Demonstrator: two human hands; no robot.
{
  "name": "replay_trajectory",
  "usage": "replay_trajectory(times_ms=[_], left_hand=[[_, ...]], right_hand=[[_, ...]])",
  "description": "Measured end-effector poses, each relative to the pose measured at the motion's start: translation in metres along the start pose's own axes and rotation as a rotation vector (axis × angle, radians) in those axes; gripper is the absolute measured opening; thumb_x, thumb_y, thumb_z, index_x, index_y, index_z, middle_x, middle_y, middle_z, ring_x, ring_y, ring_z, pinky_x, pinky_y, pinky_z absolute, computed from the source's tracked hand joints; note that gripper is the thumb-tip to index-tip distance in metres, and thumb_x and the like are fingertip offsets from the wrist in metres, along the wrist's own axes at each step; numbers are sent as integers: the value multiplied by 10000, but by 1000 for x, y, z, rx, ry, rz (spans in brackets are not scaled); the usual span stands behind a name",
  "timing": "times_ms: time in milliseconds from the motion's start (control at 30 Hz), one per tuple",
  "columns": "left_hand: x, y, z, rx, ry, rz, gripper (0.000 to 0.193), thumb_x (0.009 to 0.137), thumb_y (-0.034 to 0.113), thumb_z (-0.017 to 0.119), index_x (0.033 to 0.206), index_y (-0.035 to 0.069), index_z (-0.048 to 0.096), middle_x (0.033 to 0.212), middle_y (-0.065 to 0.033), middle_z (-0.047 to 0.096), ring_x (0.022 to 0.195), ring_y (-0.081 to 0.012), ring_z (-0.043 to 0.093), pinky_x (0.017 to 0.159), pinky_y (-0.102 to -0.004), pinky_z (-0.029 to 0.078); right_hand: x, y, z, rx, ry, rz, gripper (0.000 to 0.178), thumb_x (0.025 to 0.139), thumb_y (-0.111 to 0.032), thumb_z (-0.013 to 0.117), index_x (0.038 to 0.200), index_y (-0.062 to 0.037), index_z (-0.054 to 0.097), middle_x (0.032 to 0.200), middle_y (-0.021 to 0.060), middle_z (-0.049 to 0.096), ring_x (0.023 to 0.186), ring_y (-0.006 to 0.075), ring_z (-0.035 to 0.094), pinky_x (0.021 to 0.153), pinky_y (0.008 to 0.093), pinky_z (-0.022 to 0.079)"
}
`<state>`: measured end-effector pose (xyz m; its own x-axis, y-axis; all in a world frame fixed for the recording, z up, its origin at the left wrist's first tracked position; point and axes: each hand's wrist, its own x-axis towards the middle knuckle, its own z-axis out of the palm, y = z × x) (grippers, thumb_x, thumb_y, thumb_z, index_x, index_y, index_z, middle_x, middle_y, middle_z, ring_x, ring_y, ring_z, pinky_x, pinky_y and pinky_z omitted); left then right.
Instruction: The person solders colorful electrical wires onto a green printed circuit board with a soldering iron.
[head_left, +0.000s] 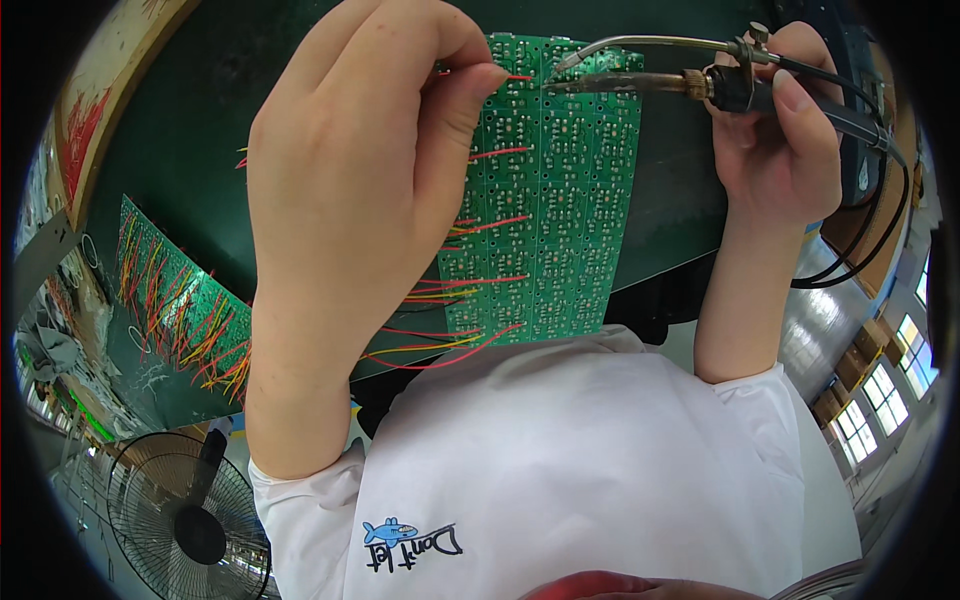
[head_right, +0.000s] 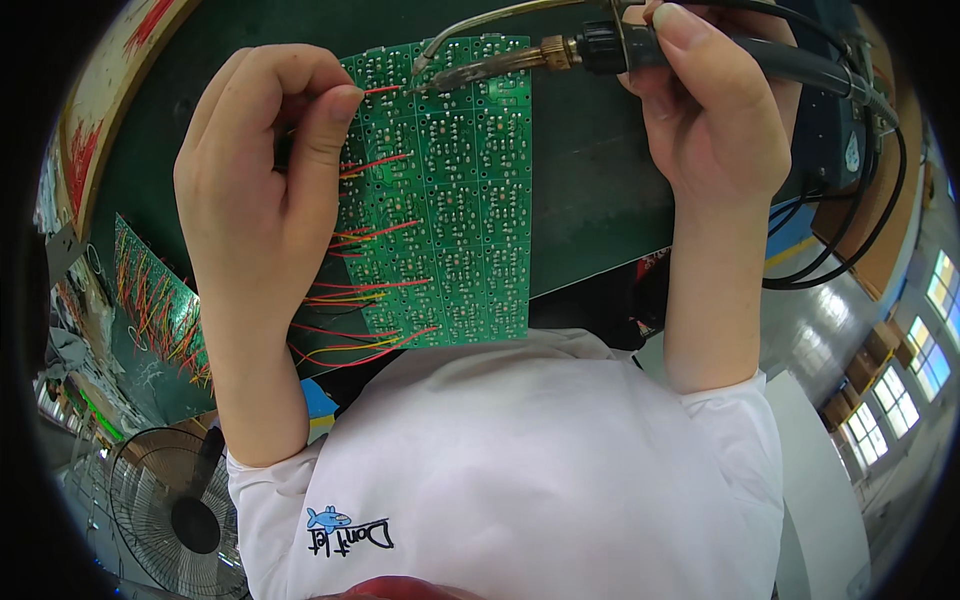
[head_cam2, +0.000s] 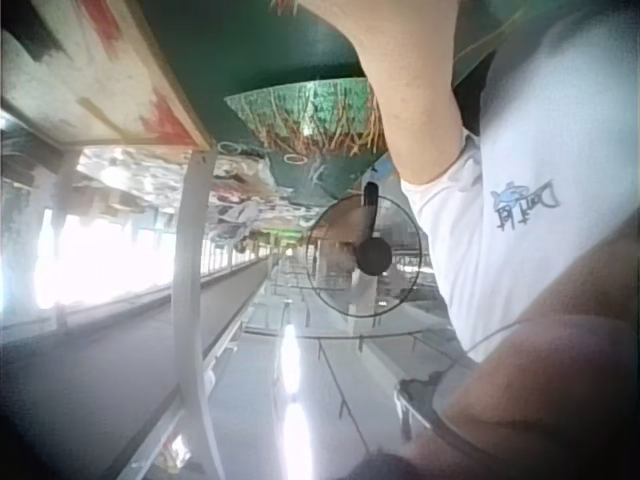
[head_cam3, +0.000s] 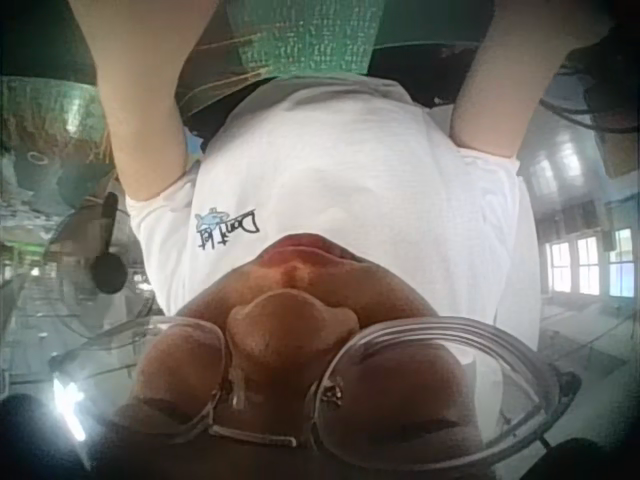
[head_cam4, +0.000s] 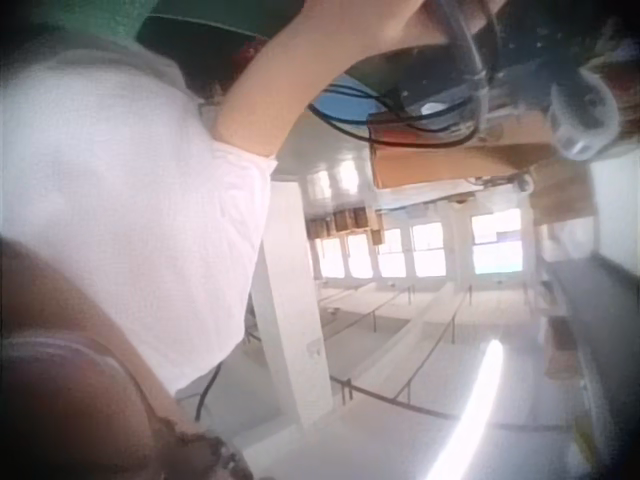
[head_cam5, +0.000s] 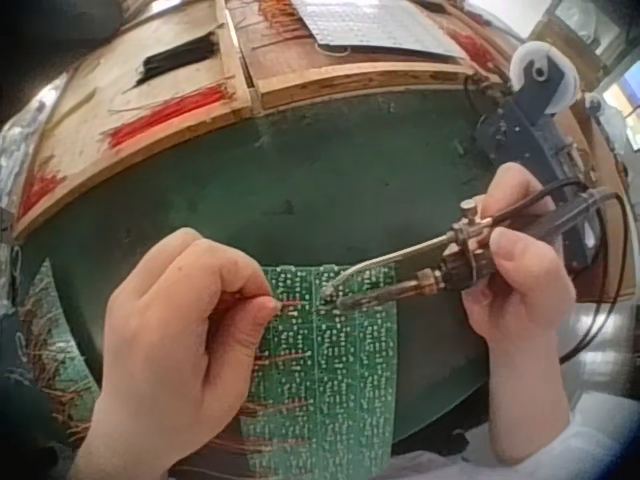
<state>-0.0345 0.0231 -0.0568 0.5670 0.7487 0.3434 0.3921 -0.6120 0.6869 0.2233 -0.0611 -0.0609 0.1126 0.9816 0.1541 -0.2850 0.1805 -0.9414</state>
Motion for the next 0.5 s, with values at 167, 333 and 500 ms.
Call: replay_trajectory(times_ms=[167,333,500], left_hand=[[2,5,0,-130,10,-198,89,916,47,703,924,3,626,812,-55,599,678,-144,568,619,-251,474],[27,20,-20,59,-210,-75,94,911,47,709,916,6,625,809,-54,596,669,-141,564,614,-249,470],[-2,-1,4,-53,116,-84,93,909,45,710,915,7,625,809,-53,598,669,-142,567,615,-251,473]], right_hand=[[1,-2,8,-59,107,3,144,917,-101,520,994,19,500,757,96,531,614,99,419,596,231,351],[5,4,2,-33,32,-28,168,919,-121,505,1004,25,506,768,93,526,617,98,417,582,231,349],[9,-1,4,-81,-12,-40,199,922,-145,494,1016,31,505,788,110,536,627,97,425,576,229,349]])
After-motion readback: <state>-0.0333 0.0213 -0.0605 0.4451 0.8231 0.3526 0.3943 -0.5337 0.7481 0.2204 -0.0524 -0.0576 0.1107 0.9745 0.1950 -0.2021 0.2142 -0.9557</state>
